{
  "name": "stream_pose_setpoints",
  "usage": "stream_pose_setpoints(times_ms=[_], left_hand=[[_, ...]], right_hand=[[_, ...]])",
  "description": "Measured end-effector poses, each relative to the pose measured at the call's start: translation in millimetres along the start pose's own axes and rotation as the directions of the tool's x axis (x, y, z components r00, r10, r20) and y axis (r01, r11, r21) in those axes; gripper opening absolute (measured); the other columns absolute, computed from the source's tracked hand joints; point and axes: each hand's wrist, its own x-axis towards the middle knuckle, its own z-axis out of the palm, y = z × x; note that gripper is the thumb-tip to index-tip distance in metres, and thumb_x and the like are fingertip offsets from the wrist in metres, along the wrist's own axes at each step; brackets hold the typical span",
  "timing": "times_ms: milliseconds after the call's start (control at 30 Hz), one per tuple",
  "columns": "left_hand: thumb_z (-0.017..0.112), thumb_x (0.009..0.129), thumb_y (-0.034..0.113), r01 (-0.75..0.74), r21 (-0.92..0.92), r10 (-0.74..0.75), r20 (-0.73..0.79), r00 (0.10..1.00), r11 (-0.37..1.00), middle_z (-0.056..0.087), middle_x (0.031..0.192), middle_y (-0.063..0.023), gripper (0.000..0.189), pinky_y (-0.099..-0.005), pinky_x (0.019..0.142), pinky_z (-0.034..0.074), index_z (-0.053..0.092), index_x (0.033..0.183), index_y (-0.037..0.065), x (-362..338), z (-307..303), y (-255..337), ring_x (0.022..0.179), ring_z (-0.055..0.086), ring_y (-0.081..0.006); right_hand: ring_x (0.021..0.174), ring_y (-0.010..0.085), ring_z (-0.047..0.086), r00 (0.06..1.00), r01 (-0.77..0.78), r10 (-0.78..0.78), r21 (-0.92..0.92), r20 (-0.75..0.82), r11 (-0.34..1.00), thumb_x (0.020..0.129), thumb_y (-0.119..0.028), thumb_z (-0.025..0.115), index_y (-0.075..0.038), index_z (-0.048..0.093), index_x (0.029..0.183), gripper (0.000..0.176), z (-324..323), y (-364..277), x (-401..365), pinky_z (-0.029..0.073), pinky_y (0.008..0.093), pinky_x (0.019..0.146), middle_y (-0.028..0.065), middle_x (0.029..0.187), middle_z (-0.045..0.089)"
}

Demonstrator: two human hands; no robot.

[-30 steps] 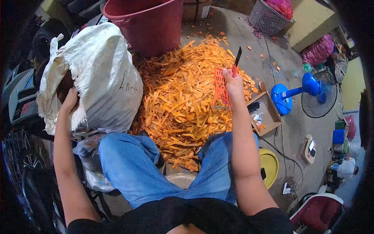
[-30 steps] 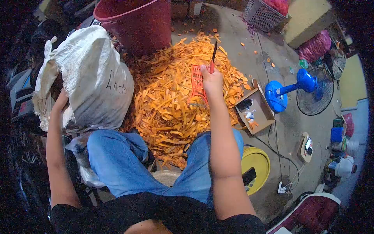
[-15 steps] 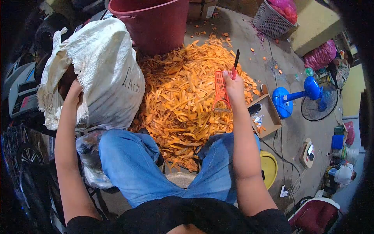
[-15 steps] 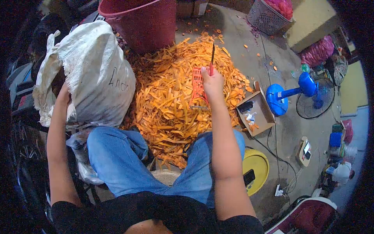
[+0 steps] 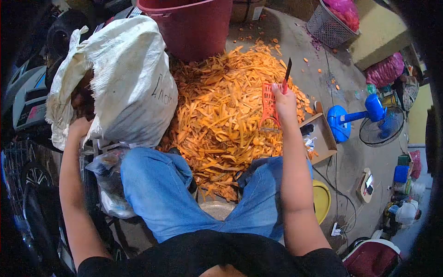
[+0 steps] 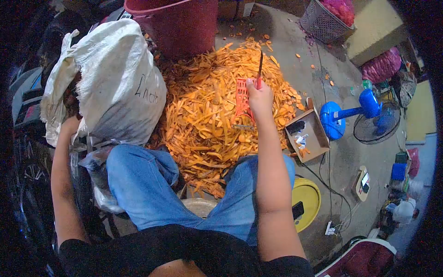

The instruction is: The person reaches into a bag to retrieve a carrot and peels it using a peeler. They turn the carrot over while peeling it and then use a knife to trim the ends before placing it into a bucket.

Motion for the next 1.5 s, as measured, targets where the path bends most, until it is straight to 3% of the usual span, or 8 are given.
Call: stream_pose_setpoints(times_ms=[300, 467, 567, 700, 1000, 1267, 1367, 1500], left_hand=[[0.047, 0.066, 0.035, -0.129, 0.161, 0.095, 0.203, 0.975, 0.979, 0.053, 0.081, -0.0224, 0.04, -0.0377, 0.069, 0.041, 0.056, 0.078, -0.003, 11.3, 15.8, -0.5, 0.08, 0.052, -0.0328], [0.039, 0.074, 0.029, 0.246, -0.004, -0.246, -0.01, 0.969, 0.969, 0.052, 0.09, -0.0224, 0.035, -0.0392, 0.074, 0.039, 0.055, 0.081, -0.002, -25.0, -33.1, 55.4, 0.088, 0.049, -0.0312], [0.041, 0.073, 0.019, 0.006, 0.149, 0.027, -0.223, 0.974, 0.989, 0.051, 0.092, -0.0228, 0.027, -0.0401, 0.073, 0.039, 0.05, 0.085, -0.003, 6.0, -3.2, 23.0, 0.089, 0.049, -0.0314], [0.044, 0.07, 0.012, -0.134, -0.085, 0.135, 0.006, 0.991, 0.987, 0.053, 0.078, -0.0234, 0.021, -0.0397, 0.066, 0.04, 0.049, 0.085, -0.003, 34.9, 13.9, 9.7, 0.078, 0.05, -0.0366], [0.047, 0.072, 0.018, 0.108, 0.056, -0.092, -0.235, 0.968, 0.993, 0.053, 0.081, -0.0194, 0.025, -0.0353, 0.065, 0.04, 0.047, 0.089, -0.001, 28.3, -28.1, 48.9, 0.079, 0.051, -0.0317], [0.049, 0.074, 0.022, -0.127, -0.244, 0.002, -0.454, 0.891, 0.961, 0.054, 0.083, -0.016, 0.029, -0.0314, 0.065, 0.04, 0.046, 0.093, 0.001, -12.7, -60.7, 39.5, 0.08, 0.052, -0.0273], [0.049, 0.077, 0.019, -0.397, -0.761, -0.075, -0.501, 0.862, 0.514, 0.051, 0.091, -0.0042, 0.029, -0.0249, 0.064, 0.042, 0.042, 0.101, 0.005, -38.2, -93.8, 49.5, 0.084, 0.051, -0.016], [0.049, 0.076, 0.016, -0.47, -0.849, 0.073, -0.499, 0.864, -0.242, 0.044, 0.107, -0.0102, 0.041, -0.0315, 0.083, 0.035, 0.034, 0.111, 0.003, -83.0, -125.8, 114.0, 0.095, 0.046, -0.0205]], right_hand=[[0.047, 0.0093, 0.035, 1.0, -0.012, 0.013, -0.043, 0.016, 0.999, 0.074, -0.024, 0.051, -0.003, 0.044, 0.059, 0.027, 2.1, -1.2, -0.9, 0.03, 0.0258, 0.045, -0.0001, 0.049, 0.039], [0.051, 0.005, 0.031, 0.997, -0.029, 0.032, -0.052, 0.067, 0.998, 0.076, -0.023, 0.051, -0.008, 0.044, 0.06, 0.023, 2.7, -3.8, -3.8, 0.026, 0.0205, 0.045, -0.0053, 0.055, 0.036], [0.05, 0.0052, 0.03, 0.999, -0.024, 0.026, -0.049, 0.047, 0.999, 0.076, -0.023, 0.051, -0.008, 0.043, 0.059, 0.024, 5.2, -8.5, -6.4, 0.026, 0.0217, 0.045, -0.0051, 0.054, 0.035], [0.047, 0.0106, 0.035, 0.998, 0.056, -0.06, -0.229, -0.012, 0.972, 0.075, -0.022, 0.05, -0.001, 0.046, 0.063, 0.024, 6.5, -5.1, -4.2, 0.031, 0.0266, 0.045, 0.0023, 0.049, 0.04], [0.049, 0.0071, 0.033, 0.999, -0.022, 0.025, -0.071, 0.039, 0.997, 0.076, -0.023, 0.051, -0.004, 0.047, 0.063, 0.023, 2.6, -15.0, -8.8, 0.029, 0.0225, 0.046, -0.0035, 0.053, 0.038], [0.048, 0.0084, 0.034, 0.999, -0.013, 0.017, -0.091, 0.038, 0.996, 0.076, -0.02, 0.049, -0.001, 0.047, 0.064, 0.023, -0.4, -6.4, -4.8, 0.03, 0.0246, 0.045, -0.0007, 0.05, 0.04], [0.047, 0.0082, 0.034, 0.998, -0.038, 0.039, -0.021, 0.046, 0.999, 0.076, -0.02, 0.049, -0.002, 0.047, 0.063, 0.022, -0.5, -5.0, -1.9, 0.03, 0.0244, 0.045, -0.0012, 0.049, 0.039], [0.047, 0.0077, 0.034, 0.999, 0.004, -0.004, -0.005, 0.035, 1.0, 0.076, -0.02, 0.049, -0.002, 0.048, 0.065, 0.021, 7.8, -10.5, -7.3, 0.03, 0.0243, 0.044, -0.0016, 0.05, 0.039]])
